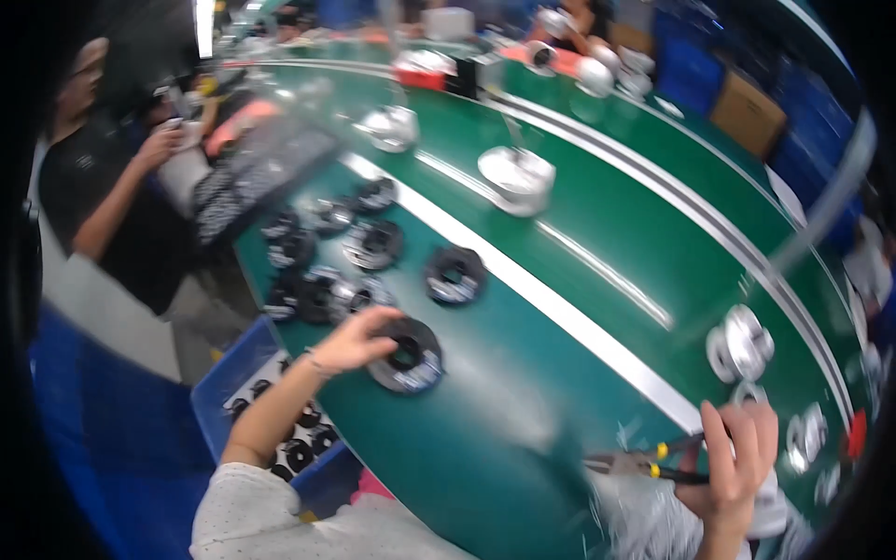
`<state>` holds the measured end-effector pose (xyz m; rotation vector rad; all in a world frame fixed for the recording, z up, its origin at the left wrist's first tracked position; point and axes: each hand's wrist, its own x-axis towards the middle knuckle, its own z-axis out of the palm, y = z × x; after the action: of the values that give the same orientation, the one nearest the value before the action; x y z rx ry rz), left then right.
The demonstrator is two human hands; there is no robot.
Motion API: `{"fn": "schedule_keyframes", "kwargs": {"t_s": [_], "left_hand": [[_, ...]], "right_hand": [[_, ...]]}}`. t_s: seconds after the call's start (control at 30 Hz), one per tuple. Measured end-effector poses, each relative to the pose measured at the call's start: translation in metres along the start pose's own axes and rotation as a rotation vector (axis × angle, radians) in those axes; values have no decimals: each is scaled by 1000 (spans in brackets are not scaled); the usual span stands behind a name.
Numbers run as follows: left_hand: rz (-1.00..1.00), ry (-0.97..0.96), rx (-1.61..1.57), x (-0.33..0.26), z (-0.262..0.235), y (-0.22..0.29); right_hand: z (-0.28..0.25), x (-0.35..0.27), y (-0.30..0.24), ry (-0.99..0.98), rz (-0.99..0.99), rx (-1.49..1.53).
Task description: Assembling electronic components for light fixtures or cameras on an industrial conveyor line.
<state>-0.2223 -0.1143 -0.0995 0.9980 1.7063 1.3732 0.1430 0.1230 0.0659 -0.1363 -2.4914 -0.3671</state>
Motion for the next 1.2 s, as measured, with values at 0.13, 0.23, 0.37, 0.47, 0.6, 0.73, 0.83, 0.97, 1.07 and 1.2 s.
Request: {"fn": "schedule_keyframes", "kwargs": {"t_s": [0.13, 0.23, 0.37, 0.47, 0.6, 0.73, 0.83, 0.97, 1.07, 1.2], "left_hand": [[121, -17, 124, 12, 16, -22], [114, 156, 438, -4, 18, -10], [293, 417, 651, -30, 20, 4], [377, 516, 715, -37, 18, 22], [657, 607, 491, -41, 18, 30], [891, 594, 304, -52, 40, 21], [944, 734, 165, -47, 59, 7], [935, 669, 207, -46, 50, 18], [1029, 455, 211, -41, 42, 22], [1031, 235, 215, -41, 30, -1]], "right_hand": [[23, 23, -12, 88, -13, 59], [43, 66, -15, 23, -123, 63], [79, 101, -22, 4, -187, 106], [88, 115, -20, -3, -204, 97], [94, 127, -21, -34, -154, 57], [115, 116, -5, 11, -130, 181], [118, 110, 9, 33, -13, 100], [122, 101, 24, -23, 177, 116], [128, 94, 39, 2, 130, 108], [134, 88, 53, 5, 178, 147]]}}
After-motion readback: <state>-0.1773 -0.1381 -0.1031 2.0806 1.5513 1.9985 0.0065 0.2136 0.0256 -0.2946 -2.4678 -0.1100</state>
